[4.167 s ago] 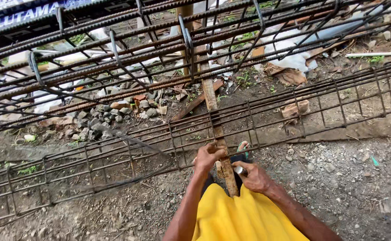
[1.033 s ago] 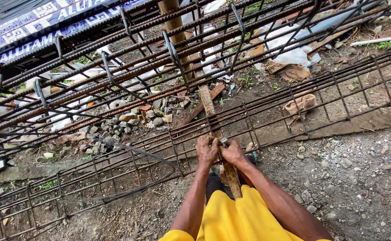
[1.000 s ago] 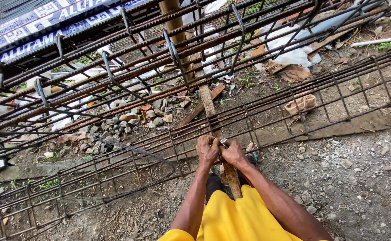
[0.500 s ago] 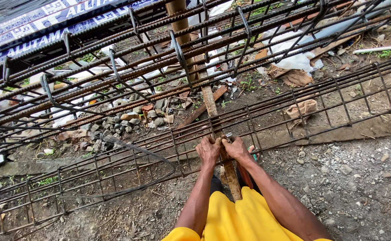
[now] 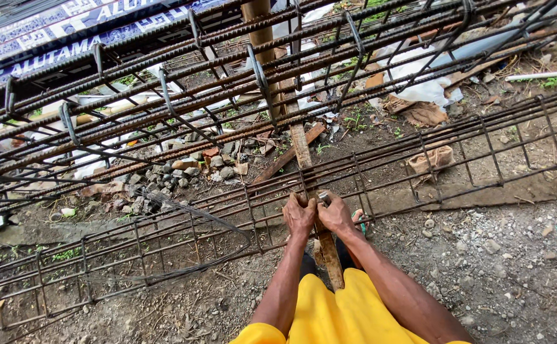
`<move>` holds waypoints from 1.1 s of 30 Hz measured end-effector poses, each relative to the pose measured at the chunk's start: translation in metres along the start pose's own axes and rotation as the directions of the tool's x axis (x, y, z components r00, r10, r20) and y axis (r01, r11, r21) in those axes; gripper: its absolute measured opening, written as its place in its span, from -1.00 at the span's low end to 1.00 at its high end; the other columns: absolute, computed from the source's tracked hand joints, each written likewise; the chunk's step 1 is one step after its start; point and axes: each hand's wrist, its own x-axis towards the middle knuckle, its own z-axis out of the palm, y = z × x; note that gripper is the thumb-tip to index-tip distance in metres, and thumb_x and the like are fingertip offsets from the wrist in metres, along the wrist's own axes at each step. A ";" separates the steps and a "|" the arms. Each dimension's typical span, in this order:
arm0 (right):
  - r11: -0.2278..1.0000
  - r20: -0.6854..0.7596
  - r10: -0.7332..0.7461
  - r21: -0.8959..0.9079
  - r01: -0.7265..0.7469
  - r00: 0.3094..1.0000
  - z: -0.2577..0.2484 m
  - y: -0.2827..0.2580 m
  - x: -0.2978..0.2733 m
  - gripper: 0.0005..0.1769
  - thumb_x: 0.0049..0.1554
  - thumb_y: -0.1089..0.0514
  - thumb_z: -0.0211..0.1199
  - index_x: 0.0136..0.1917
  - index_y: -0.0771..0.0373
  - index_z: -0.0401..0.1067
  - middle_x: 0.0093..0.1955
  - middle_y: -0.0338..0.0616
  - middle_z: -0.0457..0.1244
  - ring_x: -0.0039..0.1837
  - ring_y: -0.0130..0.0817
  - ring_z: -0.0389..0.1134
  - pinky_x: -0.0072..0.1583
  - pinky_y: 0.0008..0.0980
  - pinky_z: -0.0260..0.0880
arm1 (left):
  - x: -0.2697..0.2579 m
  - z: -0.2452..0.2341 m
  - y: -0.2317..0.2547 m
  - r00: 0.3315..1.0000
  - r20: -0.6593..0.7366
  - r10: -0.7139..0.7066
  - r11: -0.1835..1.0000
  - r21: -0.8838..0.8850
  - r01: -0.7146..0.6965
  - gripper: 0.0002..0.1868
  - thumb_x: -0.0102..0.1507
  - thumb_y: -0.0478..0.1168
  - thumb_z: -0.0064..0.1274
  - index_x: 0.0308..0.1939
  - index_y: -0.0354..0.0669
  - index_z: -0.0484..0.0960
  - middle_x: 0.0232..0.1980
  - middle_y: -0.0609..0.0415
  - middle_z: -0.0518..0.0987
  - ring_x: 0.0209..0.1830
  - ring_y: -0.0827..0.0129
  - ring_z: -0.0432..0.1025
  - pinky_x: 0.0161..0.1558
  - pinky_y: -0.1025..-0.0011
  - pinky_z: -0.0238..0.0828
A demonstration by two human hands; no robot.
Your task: The person uses pliers to twist and secure wire ties at intersections of a rebar grid. They repeatedly position the wire, twist it with the pliers, and move to the next intersection along the grid.
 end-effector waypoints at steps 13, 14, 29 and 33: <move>0.993 0.155 0.098 -0.079 -0.086 0.983 0.011 0.025 0.033 -0.61 -0.07 -0.01 0.22 -0.06 0.26 0.60 -0.14 0.13 0.41 0.10 0.08 0.44 0.11 0.02 0.38 | 0.001 -0.002 -0.003 0.994 -0.076 0.073 0.996 -0.050 -0.077 -0.82 0.08 -0.16 0.19 -0.41 -0.12 0.51 -0.44 -0.16 0.60 -0.28 -0.14 0.56 -0.20 0.01 0.45; 0.995 0.184 0.090 -0.064 -0.080 0.979 0.012 0.029 0.036 -0.61 -0.07 0.00 0.24 -0.07 0.29 0.59 -0.15 0.14 0.41 0.09 0.07 0.45 0.08 0.03 0.36 | 0.000 -0.003 -0.001 0.995 -0.075 0.063 0.996 -0.053 -0.068 -0.82 0.07 -0.17 0.19 -0.41 -0.11 0.51 -0.44 -0.15 0.60 -0.28 -0.11 0.56 -0.20 0.04 0.45; 0.989 0.301 0.063 -0.143 -0.021 0.952 0.006 0.017 0.049 -0.54 0.01 -0.12 0.31 0.06 0.21 0.57 -0.17 0.00 0.41 -0.03 -0.12 0.45 0.04 -0.13 0.38 | 0.016 -0.034 -0.018 0.881 0.435 0.187 0.937 0.190 -0.292 -0.48 0.25 -0.36 -0.21 0.30 -0.01 0.47 0.22 -0.15 0.50 0.16 -0.04 0.48 0.13 0.08 0.41; 0.992 0.314 0.115 0.018 -0.127 0.942 -0.005 -0.013 0.024 -0.65 0.14 0.04 0.25 0.13 0.25 0.55 -0.08 0.03 0.41 -0.03 -0.09 0.43 0.19 -0.25 0.37 | 0.027 -0.024 -0.030 0.844 0.490 0.216 0.880 0.277 -0.386 -0.45 0.23 -0.27 -0.24 0.32 -0.01 0.49 0.27 -0.22 0.47 0.18 -0.19 0.46 0.17 -0.13 0.38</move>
